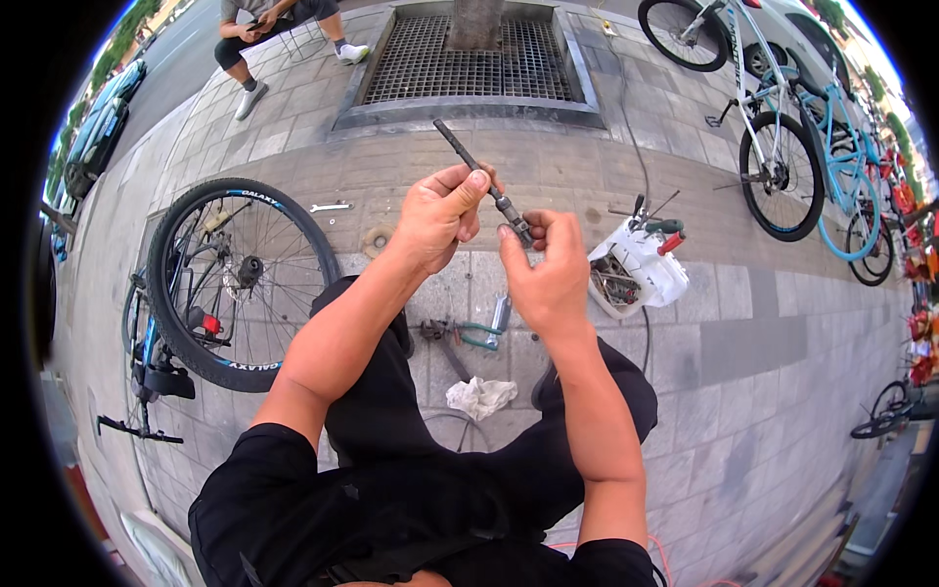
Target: The person sits on the sidewalk and cleans a bicycle cable with a cloth. They then use pliers to grip and adjust the cable housing, repeatedly manipulating the tool and wiping the cable.
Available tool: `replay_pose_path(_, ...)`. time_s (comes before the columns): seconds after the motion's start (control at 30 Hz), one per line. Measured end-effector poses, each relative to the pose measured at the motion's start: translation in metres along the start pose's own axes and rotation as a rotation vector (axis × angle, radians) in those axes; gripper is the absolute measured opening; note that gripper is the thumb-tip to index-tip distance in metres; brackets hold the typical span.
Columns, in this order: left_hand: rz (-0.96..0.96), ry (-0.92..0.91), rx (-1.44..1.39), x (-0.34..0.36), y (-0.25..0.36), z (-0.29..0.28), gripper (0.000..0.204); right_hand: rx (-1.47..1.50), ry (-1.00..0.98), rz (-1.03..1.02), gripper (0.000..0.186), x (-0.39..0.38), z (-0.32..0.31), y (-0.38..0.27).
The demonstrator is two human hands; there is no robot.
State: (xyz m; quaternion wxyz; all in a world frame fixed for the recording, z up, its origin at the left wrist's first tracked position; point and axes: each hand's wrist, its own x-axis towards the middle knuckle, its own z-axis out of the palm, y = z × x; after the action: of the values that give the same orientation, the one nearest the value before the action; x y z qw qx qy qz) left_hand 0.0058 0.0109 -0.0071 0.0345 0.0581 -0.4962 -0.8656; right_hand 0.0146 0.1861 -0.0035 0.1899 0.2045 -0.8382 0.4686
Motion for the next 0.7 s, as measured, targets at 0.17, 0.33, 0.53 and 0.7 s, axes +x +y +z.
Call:
replay_pose_path(0.17,0.069,-0.149,0.011,-0.001,0.006,0.0,0.028,1.093,-0.457,0.673,0.048,0.008,-0.018,0.023)
replay_pose_path(0.33,0.067,-0.098,0.026,-0.004,0.005,-0.001,0.028,1.236,-0.364,0.657,0.037,0.0,-0.006,0.023)
replay_pose_path(0.53,0.009,0.093,0.126,-0.001,0.001,0.001,0.031,-0.133,-0.004,-0.266,0.022,0.003,-0.003,0.011)
replay_pose_path(0.7,0.005,0.056,0.058,0.001,-0.004,-0.004,0.029,-0.111,0.04,-0.209,0.024,-0.002,0.003,0.005)
